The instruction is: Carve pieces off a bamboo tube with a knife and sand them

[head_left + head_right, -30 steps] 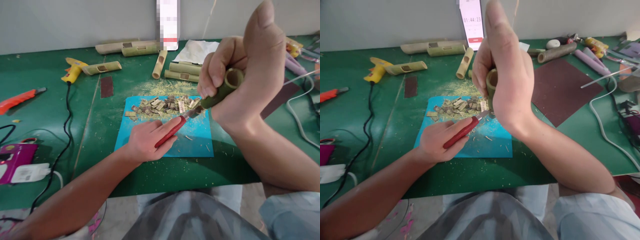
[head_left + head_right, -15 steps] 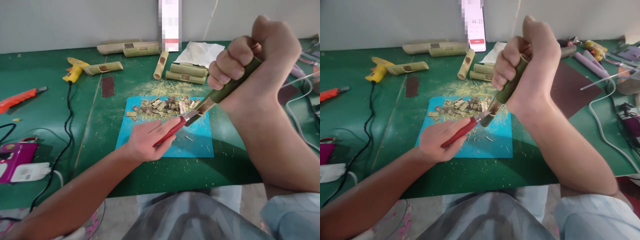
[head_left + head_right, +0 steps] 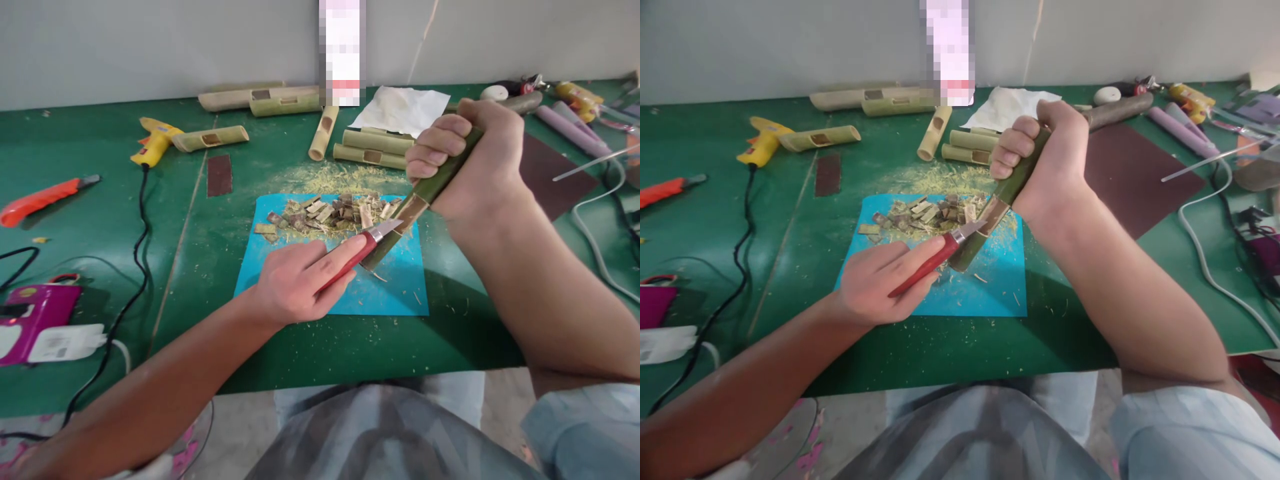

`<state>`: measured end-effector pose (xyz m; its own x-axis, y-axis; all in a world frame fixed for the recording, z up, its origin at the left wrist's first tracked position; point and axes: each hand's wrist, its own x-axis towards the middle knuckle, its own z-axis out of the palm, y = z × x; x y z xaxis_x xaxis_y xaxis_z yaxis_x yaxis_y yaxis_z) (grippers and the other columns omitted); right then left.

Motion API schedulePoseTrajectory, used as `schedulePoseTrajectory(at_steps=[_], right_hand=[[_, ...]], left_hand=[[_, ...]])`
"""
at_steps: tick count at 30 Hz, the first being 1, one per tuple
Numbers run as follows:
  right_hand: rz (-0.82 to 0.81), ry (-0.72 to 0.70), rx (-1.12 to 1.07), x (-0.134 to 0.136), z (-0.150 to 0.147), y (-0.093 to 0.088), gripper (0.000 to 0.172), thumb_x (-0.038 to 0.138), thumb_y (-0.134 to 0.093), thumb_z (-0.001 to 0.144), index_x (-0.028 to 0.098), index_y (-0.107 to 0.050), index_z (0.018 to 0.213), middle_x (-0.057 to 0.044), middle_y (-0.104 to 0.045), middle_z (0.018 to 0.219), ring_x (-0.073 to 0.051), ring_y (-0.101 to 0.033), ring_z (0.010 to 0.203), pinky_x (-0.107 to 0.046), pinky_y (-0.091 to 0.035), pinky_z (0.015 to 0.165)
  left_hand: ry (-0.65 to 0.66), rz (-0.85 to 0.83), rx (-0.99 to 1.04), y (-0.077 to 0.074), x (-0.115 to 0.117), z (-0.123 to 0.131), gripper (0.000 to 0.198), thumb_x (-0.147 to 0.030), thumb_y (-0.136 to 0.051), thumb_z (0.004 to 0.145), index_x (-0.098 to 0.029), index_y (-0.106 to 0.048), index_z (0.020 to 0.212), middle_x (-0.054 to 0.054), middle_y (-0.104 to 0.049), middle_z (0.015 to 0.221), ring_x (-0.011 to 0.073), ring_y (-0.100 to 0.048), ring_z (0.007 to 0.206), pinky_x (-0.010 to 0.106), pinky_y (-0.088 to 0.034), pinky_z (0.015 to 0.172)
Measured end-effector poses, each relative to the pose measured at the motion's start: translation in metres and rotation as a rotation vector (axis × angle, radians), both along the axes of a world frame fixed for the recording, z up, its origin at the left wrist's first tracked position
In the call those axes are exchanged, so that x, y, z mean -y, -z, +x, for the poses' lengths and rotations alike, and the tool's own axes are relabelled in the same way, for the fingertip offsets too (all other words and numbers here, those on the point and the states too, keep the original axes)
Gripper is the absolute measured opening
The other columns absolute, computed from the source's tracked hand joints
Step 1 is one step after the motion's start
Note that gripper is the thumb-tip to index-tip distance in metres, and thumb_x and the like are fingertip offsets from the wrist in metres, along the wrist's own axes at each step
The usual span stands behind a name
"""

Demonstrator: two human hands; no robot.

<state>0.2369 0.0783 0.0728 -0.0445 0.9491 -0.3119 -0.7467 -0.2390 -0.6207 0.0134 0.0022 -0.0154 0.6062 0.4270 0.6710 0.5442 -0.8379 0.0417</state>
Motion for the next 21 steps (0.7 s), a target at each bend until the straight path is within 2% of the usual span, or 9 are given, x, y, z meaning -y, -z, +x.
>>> schedulePoseTrajectory(at_steps=[7,11,21], right_hand=[[-0.085,-0.090,-0.076,0.000,-0.008,0.012,0.026,0.024,-0.037,0.079,0.026,-0.012,0.071,0.009,-0.024,0.043,-0.009,-0.026,0.037,-0.022,-0.021,0.039],[-0.091,-0.077,-0.066,-0.001,-0.011,0.014,0.027,0.028,-0.036,0.082,0.027,-0.012,0.071,0.009,-0.023,0.044,-0.010,-0.026,0.037,-0.023,-0.020,0.039],[-0.135,-0.076,-0.074,0.003,-0.014,0.013,0.024,0.025,-0.036,0.081,0.026,-0.015,0.070,0.009,-0.023,0.044,-0.009,-0.025,0.038,-0.021,-0.022,0.039]], left_hand=[[-0.019,-0.008,-0.006,-0.003,-0.001,0.001,0.038,-0.022,-0.056,0.093,-0.014,-0.054,0.131,-0.003,-0.053,0.066,0.0128,-0.046,0.053,0.027,-0.034,0.049],[-0.015,-0.025,0.006,-0.001,-0.001,0.001,0.039,-0.022,-0.057,0.093,-0.014,-0.055,0.131,-0.003,-0.053,0.066,0.0127,-0.046,0.053,0.026,-0.034,0.049],[-0.033,0.016,-0.011,-0.002,-0.001,0.002,0.038,-0.022,-0.056,0.093,-0.015,-0.055,0.130,-0.003,-0.052,0.064,0.0128,-0.046,0.052,0.027,-0.033,0.048]])
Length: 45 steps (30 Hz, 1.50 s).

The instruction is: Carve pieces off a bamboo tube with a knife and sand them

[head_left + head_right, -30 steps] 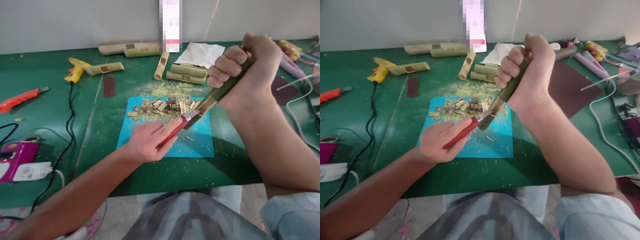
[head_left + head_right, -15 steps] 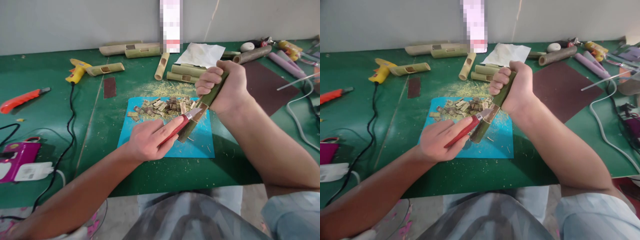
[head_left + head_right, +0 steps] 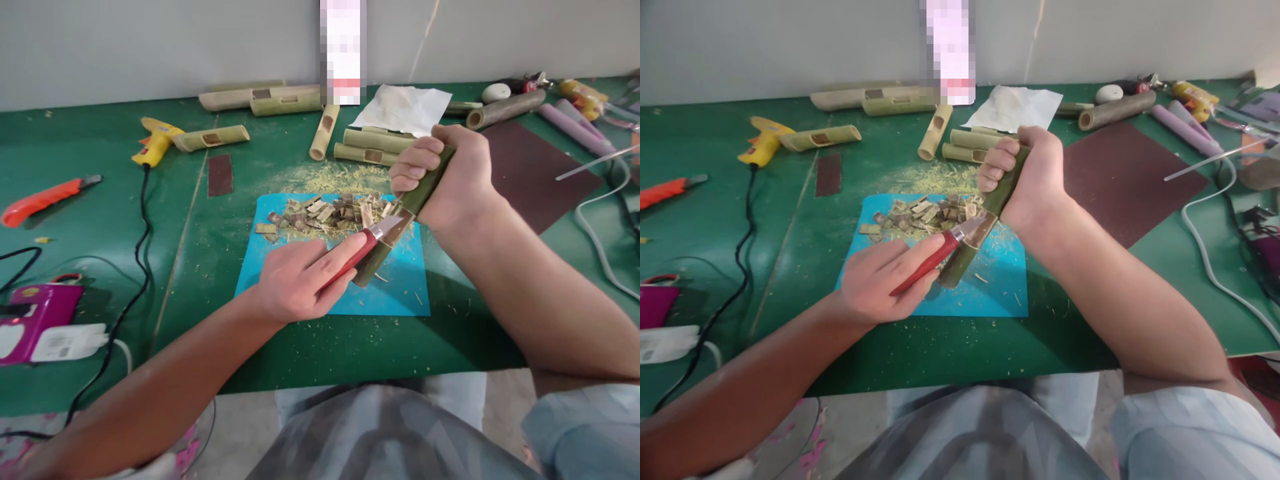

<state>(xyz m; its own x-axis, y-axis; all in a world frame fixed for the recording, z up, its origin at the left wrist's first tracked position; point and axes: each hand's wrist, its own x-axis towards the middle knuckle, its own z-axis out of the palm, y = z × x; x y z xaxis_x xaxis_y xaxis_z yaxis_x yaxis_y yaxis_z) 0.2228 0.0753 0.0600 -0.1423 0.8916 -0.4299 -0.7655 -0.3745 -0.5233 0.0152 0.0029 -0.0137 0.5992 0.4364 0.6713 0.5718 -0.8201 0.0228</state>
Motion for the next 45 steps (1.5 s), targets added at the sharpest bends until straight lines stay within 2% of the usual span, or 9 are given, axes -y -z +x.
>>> schedulePoseTrajectory(at_steps=[4,12,18,22,27,30,34,45], right_hand=[[-0.044,-0.041,-0.012,0.002,-0.004,0.001,0.023,0.025,-0.035,0.083,0.026,-0.016,0.070,0.008,-0.024,0.044,-0.009,-0.025,0.038,-0.020,-0.023,0.038],[-0.053,-0.030,0.007,0.000,-0.004,0.003,0.025,0.029,-0.035,0.085,0.025,-0.017,0.069,0.008,-0.025,0.045,-0.009,-0.027,0.038,-0.021,-0.023,0.038],[-0.063,-0.045,0.052,-0.003,-0.002,0.004,0.028,0.031,-0.039,0.086,0.025,-0.018,0.069,0.008,-0.025,0.047,-0.010,-0.025,0.038,-0.024,-0.020,0.039],[-0.058,-0.056,0.055,-0.003,-0.001,0.003,0.027,0.031,-0.039,0.086,0.025,-0.018,0.068,0.008,-0.026,0.047,-0.010,-0.024,0.039,-0.024,-0.020,0.039],[-0.016,-0.034,0.030,-0.004,0.002,0.000,0.025,0.031,-0.037,0.084,0.025,-0.017,0.069,0.007,-0.026,0.046,-0.009,-0.025,0.039,-0.022,-0.021,0.040],[0.013,-0.008,0.041,-0.006,0.004,0.000,0.023,0.029,-0.036,0.083,0.025,-0.018,0.069,0.008,-0.026,0.046,-0.008,-0.026,0.039,-0.022,-0.021,0.041],[0.080,-0.008,0.090,-0.006,0.007,-0.002,0.026,0.030,-0.039,0.082,0.025,-0.016,0.069,0.008,-0.025,0.045,-0.009,-0.026,0.039,-0.023,-0.021,0.042],[0.306,0.032,0.182,-0.006,0.015,-0.012,0.038,0.038,-0.033,0.092,0.024,-0.010,0.066,0.006,-0.021,0.043,-0.011,-0.025,0.040,-0.026,-0.020,0.042]], left_hand=[[0.006,0.004,0.009,-0.002,0.000,0.000,0.037,-0.021,-0.057,0.092,-0.013,-0.055,0.129,-0.003,-0.053,0.064,0.0130,-0.045,0.052,0.027,-0.033,0.049],[-0.008,0.017,0.002,0.000,-0.001,-0.001,0.038,-0.022,-0.059,0.091,-0.014,-0.058,0.129,-0.003,-0.052,0.064,0.0132,-0.043,0.053,0.026,-0.033,0.049],[-0.058,0.136,-0.069,-0.002,0.000,-0.002,0.039,-0.018,-0.063,0.089,-0.024,-0.063,0.127,-0.004,-0.046,0.060,0.0125,-0.038,0.050,0.027,-0.027,0.047],[-0.113,0.198,-0.057,-0.002,0.000,-0.002,0.040,-0.015,-0.062,0.089,-0.032,-0.064,0.125,-0.005,-0.040,0.058,0.0107,-0.037,0.049,0.026,-0.027,0.048],[-0.042,0.080,-0.034,-0.003,0.000,-0.005,0.038,-0.024,-0.060,0.091,-0.020,-0.060,0.129,-0.002,-0.053,0.063,0.0124,-0.045,0.052,0.027,-0.034,0.049],[-0.015,0.033,-0.019,-0.003,0.001,-0.007,0.037,-0.026,-0.060,0.092,-0.017,-0.059,0.127,-0.002,-0.055,0.062,0.0132,-0.045,0.052,0.027,-0.034,0.049],[-0.001,0.008,0.010,-0.002,0.001,-0.006,0.038,-0.026,-0.061,0.091,-0.015,-0.058,0.127,-0.003,-0.053,0.060,0.0137,-0.043,0.051,0.027,-0.034,0.049],[-0.007,-0.027,-0.030,0.002,0.004,-0.006,0.041,-0.028,-0.059,0.092,-0.019,-0.054,0.132,-0.005,-0.053,0.062,0.0124,-0.047,0.051,0.026,-0.037,0.049]])
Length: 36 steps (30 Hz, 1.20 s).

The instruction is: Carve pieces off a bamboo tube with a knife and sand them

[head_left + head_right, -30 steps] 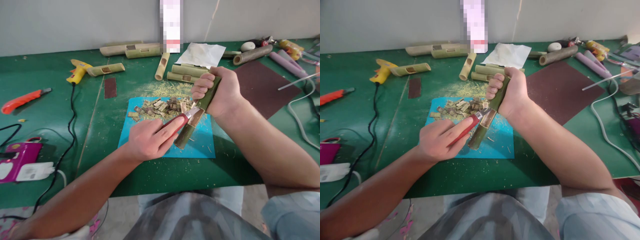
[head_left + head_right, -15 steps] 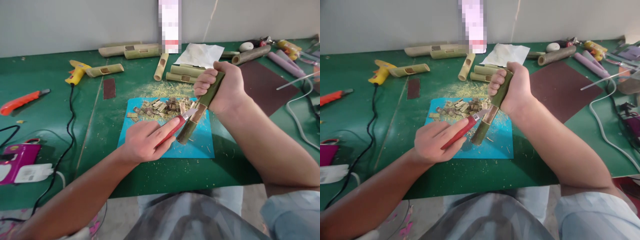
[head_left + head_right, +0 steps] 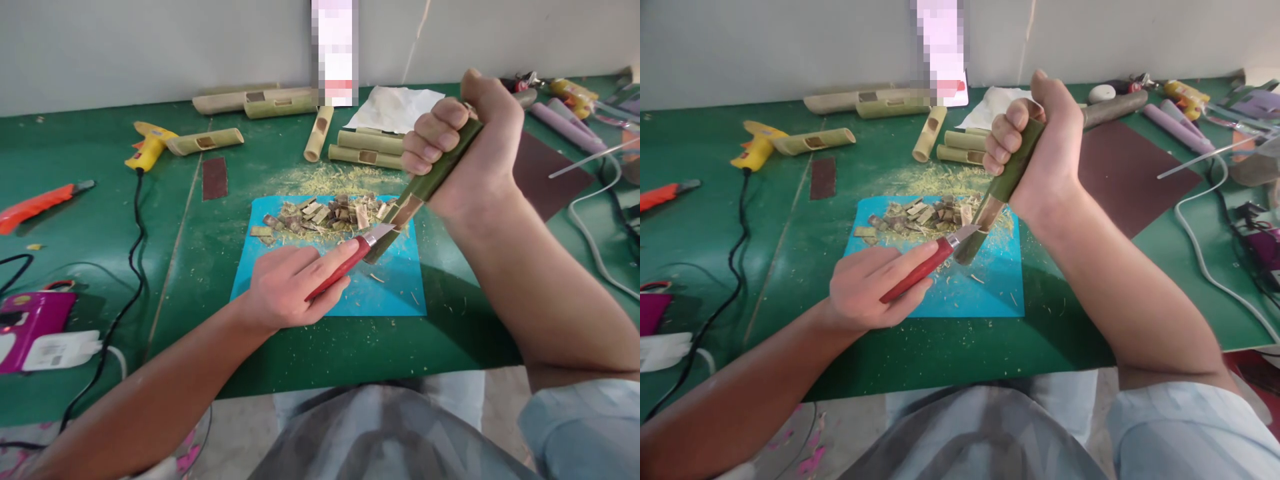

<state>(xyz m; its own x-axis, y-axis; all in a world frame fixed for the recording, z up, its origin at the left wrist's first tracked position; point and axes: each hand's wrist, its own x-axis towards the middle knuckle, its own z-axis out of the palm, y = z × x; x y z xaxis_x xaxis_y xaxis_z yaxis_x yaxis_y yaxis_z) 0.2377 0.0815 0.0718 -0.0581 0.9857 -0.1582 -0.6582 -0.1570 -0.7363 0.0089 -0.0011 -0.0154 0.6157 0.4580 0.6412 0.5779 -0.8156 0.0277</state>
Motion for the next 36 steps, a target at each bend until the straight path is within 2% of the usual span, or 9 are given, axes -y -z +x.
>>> schedulePoseTrajectory(at_steps=[4,9,12,16,20,24,28,36], right_hand=[[0.137,-0.021,0.122,0.005,-0.001,-0.002,0.043,0.038,-0.029,0.095,0.023,-0.017,0.057,0.004,-0.020,0.043,-0.011,-0.024,0.040,-0.028,-0.021,0.042],[0.425,-0.045,0.378,0.023,-0.010,-0.009,0.063,0.035,-0.016,0.102,0.024,-0.035,0.043,-0.001,-0.027,0.041,-0.013,-0.030,0.038,-0.032,-0.026,0.043],[0.467,-0.018,0.456,0.032,-0.016,-0.013,0.065,0.034,-0.017,0.102,0.024,-0.037,0.041,-0.002,-0.029,0.041,-0.014,-0.035,0.040,-0.033,-0.028,0.044],[0.342,0.067,0.349,0.028,-0.014,-0.012,0.059,0.034,-0.021,0.100,0.023,-0.034,0.044,0.000,-0.024,0.044,-0.012,-0.031,0.041,-0.030,-0.028,0.044],[0.104,0.123,0.117,0.014,-0.007,-0.006,0.041,0.034,-0.033,0.093,0.023,-0.024,0.055,0.005,-0.021,0.048,-0.010,-0.027,0.042,-0.026,-0.028,0.043],[-0.077,0.077,-0.058,0.007,-0.007,0.001,0.031,0.028,-0.040,0.082,0.025,-0.013,0.069,0.007,-0.022,0.048,-0.010,-0.026,0.041,-0.024,-0.024,0.041],[-0.222,0.004,-0.184,0.009,-0.014,0.006,0.028,0.025,-0.041,0.079,0.025,-0.014,0.070,0.008,-0.023,0.047,-0.009,-0.026,0.039,-0.025,-0.020,0.041],[-0.273,-0.121,-0.240,0.012,-0.019,0.011,0.030,0.027,-0.040,0.083,0.026,-0.014,0.069,0.008,-0.026,0.044,-0.009,-0.025,0.039,-0.022,-0.019,0.039]], left_hand=[[0.009,-0.014,-0.005,-0.001,-0.001,0.001,0.041,-0.028,-0.059,0.092,-0.017,-0.055,0.131,-0.004,-0.054,0.062,0.0121,-0.047,0.050,0.026,-0.037,0.049],[-0.007,-0.063,-0.008,-0.002,0.000,0.003,0.039,-0.026,-0.057,0.093,-0.016,-0.055,0.131,-0.004,-0.060,0.064,0.0121,-0.051,0.052,0.026,-0.039,0.049],[-0.041,-0.084,-0.022,-0.002,0.000,0.004,0.038,-0.027,-0.057,0.095,-0.016,-0.055,0.131,-0.003,-0.061,0.064,0.0119,-0.052,0.052,0.025,-0.038,0.050],[-0.077,-0.017,-0.007,-0.001,0.000,0.004,0.035,-0.025,-0.058,0.094,-0.018,-0.058,0.128,-0.003,-0.054,0.062,0.0117,-0.046,0.051,0.025,-0.034,0.049],[-0.065,0.019,0.011,0.001,-0.001,0.004,0.036,-0.022,-0.056,0.093,-0.021,-0.058,0.130,-0.003,-0.049,0.062,0.0119,-0.042,0.051,0.025,-0.032,0.049],[-0.054,0.023,0.018,0.000,0.000,0.004,0.037,-0.023,-0.056,0.093,-0.019,-0.057,0.131,-0.003,-0.050,0.064,0.0123,-0.044,0.052,0.025,-0.033,0.050],[-0.043,0.032,0.029,-0.004,0.001,0.005,0.036,-0.023,-0.057,0.093,-0.017,-0.057,0.129,-0.003,-0.050,0.063,0.0130,-0.043,0.052,0.026,-0.033,0.049],[-0.040,0.061,0.028,-0.004,0.000,0.002,0.035,-0.023,-0.057,0.093,-0.018,-0.056,0.128,-0.002,-0.052,0.062,0.0137,-0.043,0.051,0.026,-0.034,0.048]])
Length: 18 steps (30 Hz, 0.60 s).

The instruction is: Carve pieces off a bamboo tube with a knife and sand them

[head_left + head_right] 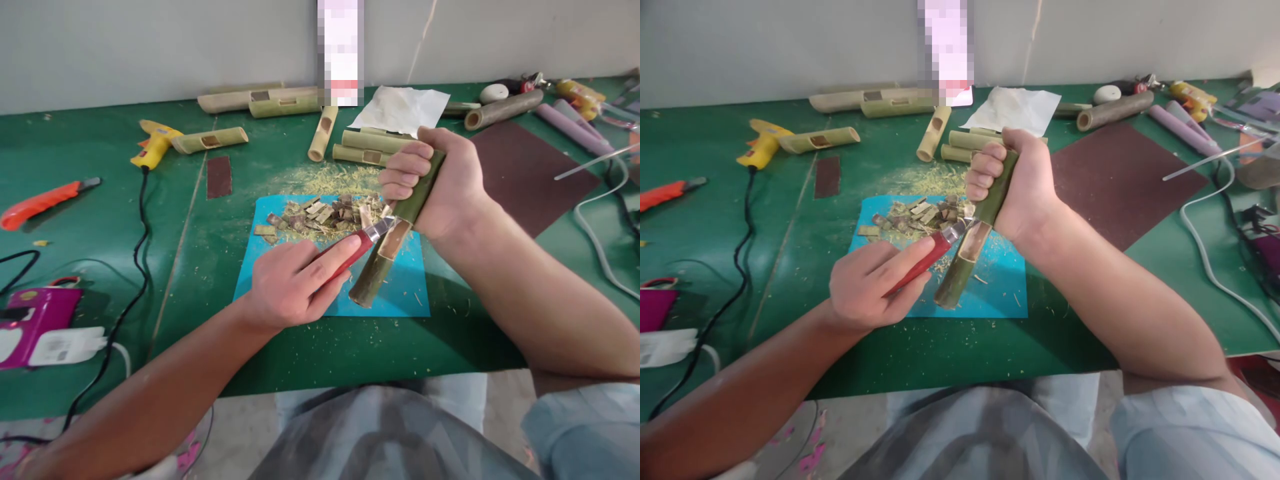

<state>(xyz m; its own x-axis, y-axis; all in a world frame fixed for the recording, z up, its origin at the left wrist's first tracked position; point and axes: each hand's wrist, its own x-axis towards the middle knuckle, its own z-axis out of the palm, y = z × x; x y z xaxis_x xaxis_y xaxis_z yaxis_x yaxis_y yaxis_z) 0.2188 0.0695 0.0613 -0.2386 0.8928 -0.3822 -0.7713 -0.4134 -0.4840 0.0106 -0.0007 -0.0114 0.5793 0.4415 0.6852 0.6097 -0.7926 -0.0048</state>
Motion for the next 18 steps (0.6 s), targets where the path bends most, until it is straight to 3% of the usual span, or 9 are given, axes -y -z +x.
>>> schedulePoseTrajectory(at_steps=[8,15,18], right_hand=[[-0.091,-0.178,-0.007,-0.0026,0.0009,0.0012,0.040,0.037,-0.037,0.096,0.025,-0.017,0.064,0.007,-0.025,0.045,-0.008,-0.023,0.038,-0.024,-0.020,0.037],[-0.010,-0.149,0.093,-0.0066,0.0047,0.0020,0.048,0.046,-0.033,0.100,0.025,-0.018,0.059,0.007,-0.022,0.046,-0.010,-0.019,0.042,-0.026,-0.020,0.039],[0.116,-0.097,0.217,-0.0075,0.0068,0.0028,0.051,0.048,-0.039,0.099,0.025,-0.019,0.058,0.007,-0.022,0.047,-0.010,-0.020,0.043,-0.026,-0.022,0.042]], left_hand=[[0.006,0.051,-0.062,-0.0028,0.0031,-0.0043,0.030,-0.023,-0.059,0.093,-0.025,-0.060,0.123,-0.003,-0.052,0.062,0.0147,-0.043,0.050,0.028,-0.033,0.048],[0.108,-0.055,0.041,-0.0049,0.0008,-0.0053,0.038,-0.026,-0.055,0.094,-0.015,-0.056,0.131,-0.002,-0.060,0.061,0.0152,-0.050,0.049,0.029,-0.041,0.046],[0.086,-0.141,0.169,-0.0043,0.0024,-0.0057,0.045,-0.024,-0.054,0.095,-0.020,-0.052,0.139,0.002,-0.072,0.078,0.0154,-0.061,0.058,0.027,-0.049,0.053]])
